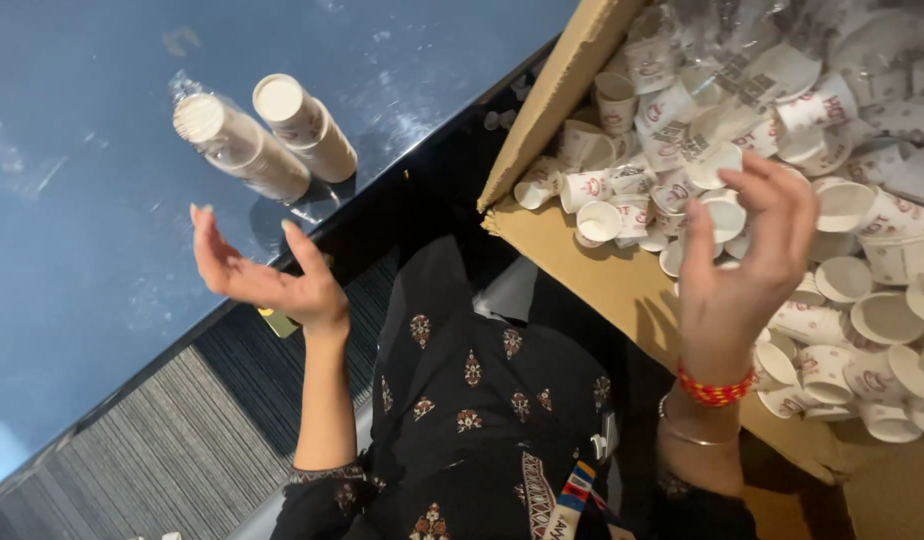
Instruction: Packing small paper cups into plastic sleeves from a large cardboard box.
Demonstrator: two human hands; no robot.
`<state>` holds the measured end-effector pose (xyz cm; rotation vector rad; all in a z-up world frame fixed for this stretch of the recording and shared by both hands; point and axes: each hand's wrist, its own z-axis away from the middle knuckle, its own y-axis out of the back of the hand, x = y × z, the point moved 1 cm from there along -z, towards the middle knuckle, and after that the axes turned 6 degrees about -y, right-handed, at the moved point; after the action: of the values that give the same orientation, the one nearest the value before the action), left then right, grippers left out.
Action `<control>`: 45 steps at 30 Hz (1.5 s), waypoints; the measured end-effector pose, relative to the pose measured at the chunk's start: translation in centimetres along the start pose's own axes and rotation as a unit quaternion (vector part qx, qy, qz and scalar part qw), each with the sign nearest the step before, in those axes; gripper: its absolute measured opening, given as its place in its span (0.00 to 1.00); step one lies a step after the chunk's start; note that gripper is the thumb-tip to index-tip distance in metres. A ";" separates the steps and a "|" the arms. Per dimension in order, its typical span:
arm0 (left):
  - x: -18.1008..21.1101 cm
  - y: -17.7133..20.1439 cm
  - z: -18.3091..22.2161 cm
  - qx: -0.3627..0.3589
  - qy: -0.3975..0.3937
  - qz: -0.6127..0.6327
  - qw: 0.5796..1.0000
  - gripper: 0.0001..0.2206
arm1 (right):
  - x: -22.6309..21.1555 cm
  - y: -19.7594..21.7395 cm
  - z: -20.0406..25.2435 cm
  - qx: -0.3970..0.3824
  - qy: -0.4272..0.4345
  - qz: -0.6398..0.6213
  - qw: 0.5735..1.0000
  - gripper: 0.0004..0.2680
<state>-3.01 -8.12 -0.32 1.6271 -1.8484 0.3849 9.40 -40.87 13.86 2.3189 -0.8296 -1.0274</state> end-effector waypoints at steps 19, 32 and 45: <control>1.4 -0.5 -1.8 -0.160 0.123 0.037 0.979 0.12 | 3.5 -2.6 -2.7 -0.088 0.093 0.208 0.970 0.10; 6.9 2.1 -1.0 -0.274 0.206 0.510 0.789 0.27 | -8.0 -1.6 3.7 -0.400 0.090 -0.228 0.883 0.05; 4.5 1.3 0.1 -0.302 0.338 0.439 0.776 0.10 | -6.0 -6.1 3.4 -0.582 0.045 -0.406 0.703 0.03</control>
<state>-4.40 -11.41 2.68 0.0610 -1.7414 0.5787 5.60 -32.98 10.98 1.4330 0.8622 -1.1904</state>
